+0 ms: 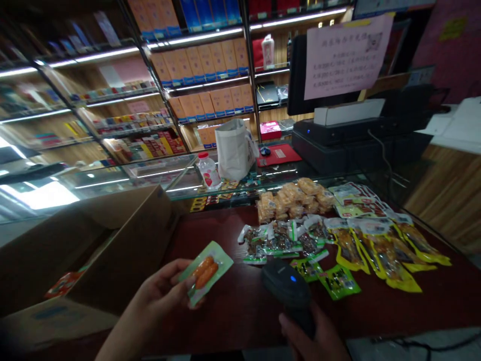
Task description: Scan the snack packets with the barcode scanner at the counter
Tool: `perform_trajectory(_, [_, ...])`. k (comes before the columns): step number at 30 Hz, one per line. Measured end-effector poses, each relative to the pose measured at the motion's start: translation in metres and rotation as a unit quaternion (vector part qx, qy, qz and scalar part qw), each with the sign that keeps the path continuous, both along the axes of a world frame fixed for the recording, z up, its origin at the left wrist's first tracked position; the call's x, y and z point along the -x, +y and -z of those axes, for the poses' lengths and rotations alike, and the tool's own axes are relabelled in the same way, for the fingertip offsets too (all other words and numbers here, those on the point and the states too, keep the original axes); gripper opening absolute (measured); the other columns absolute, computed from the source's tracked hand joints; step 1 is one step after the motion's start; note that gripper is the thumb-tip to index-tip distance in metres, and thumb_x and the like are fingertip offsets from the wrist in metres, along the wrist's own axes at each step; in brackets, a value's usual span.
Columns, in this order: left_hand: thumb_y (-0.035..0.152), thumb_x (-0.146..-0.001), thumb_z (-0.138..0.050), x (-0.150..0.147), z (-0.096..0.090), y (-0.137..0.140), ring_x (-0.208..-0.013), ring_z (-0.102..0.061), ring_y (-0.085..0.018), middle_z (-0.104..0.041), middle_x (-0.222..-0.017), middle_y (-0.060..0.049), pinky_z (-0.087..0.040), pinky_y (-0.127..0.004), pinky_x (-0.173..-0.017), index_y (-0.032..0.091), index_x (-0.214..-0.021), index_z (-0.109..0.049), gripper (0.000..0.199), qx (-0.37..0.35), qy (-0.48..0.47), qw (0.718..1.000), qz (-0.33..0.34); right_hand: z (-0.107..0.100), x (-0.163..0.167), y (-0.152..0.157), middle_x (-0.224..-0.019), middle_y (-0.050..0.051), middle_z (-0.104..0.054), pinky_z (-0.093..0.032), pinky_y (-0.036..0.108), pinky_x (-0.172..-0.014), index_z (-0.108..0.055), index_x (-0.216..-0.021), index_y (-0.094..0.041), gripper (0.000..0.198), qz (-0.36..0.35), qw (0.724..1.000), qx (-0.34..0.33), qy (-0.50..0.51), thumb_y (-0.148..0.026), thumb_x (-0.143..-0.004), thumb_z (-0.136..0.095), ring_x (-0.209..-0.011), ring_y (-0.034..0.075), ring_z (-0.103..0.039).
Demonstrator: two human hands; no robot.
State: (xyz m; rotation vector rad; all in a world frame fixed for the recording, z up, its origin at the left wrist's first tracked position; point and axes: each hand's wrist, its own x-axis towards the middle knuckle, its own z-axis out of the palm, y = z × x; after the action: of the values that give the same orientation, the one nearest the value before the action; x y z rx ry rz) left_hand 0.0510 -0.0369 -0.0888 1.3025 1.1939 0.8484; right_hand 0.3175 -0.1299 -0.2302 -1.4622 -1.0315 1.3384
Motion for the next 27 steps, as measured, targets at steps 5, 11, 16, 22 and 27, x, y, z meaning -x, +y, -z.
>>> perform_trajectory(5, [0.058,-0.069,-0.081,-0.04,0.039,-0.014,-0.049,-0.058,-0.01,-0.07,-0.067,-0.002,-0.05,-0.021,-0.05,0.014,-0.096,-0.072,0.052,0.091,-0.05,0.991,0.082,-0.039,0.013,0.009,-0.052,-0.005,-0.056,-0.042,0.022,-0.045,-0.06,-0.091,-0.018,0.048,0.095,0.991,-0.057,0.08,-0.063,-0.081,-0.072,-0.044,0.012,-0.048])
perform_trajectory(11, [0.055,-0.069,-0.082,-0.057,0.054,-0.022,-0.051,-0.058,-0.008,-0.073,-0.074,-0.002,-0.05,-0.019,-0.052,0.019,-0.102,-0.073,0.05,0.184,-0.119,0.971,0.092,-0.054,0.024,0.016,-0.047,-0.005,-0.059,-0.044,0.023,-0.044,-0.063,-0.096,-0.016,0.05,0.157,0.984,-0.069,0.047,-0.055,-0.071,-0.081,-0.042,0.015,-0.053])
perform_trajectory(16, [0.059,-0.072,-0.077,-0.06,0.052,-0.017,-0.047,-0.056,-0.008,-0.068,-0.062,-0.002,-0.047,-0.018,-0.05,0.015,-0.085,-0.075,0.045,0.177,-0.152,0.968,0.086,-0.048,0.022,0.016,-0.046,-0.005,-0.06,-0.046,0.025,-0.046,-0.062,-0.104,-0.015,0.056,0.176,0.981,-0.06,0.051,-0.056,-0.071,-0.081,-0.042,0.016,-0.054])
perform_trajectory(22, [0.055,-0.066,-0.083,-0.058,0.053,-0.016,-0.047,-0.054,-0.008,-0.07,-0.066,-0.001,-0.043,-0.017,-0.047,0.017,-0.09,-0.073,0.046,0.157,-0.107,0.978,0.085,-0.048,0.02,0.015,-0.047,-0.005,-0.061,-0.046,0.025,-0.045,-0.061,-0.104,-0.016,0.054,0.168,0.982,-0.063,0.05,-0.054,-0.072,-0.081,-0.043,0.016,-0.055])
perform_trajectory(27, [0.029,-0.076,-0.08,-0.056,0.055,-0.023,-0.065,-0.067,-0.015,-0.073,-0.075,-0.002,-0.051,-0.022,-0.06,0.022,-0.084,-0.072,0.013,-0.105,0.018,0.993,0.055,-0.05,0.021,0.014,-0.051,-0.005,-0.062,-0.046,0.024,-0.048,-0.063,-0.108,-0.015,0.056,0.181,0.98,-0.073,0.046,-0.054,-0.073,-0.081,-0.046,0.016,-0.056])
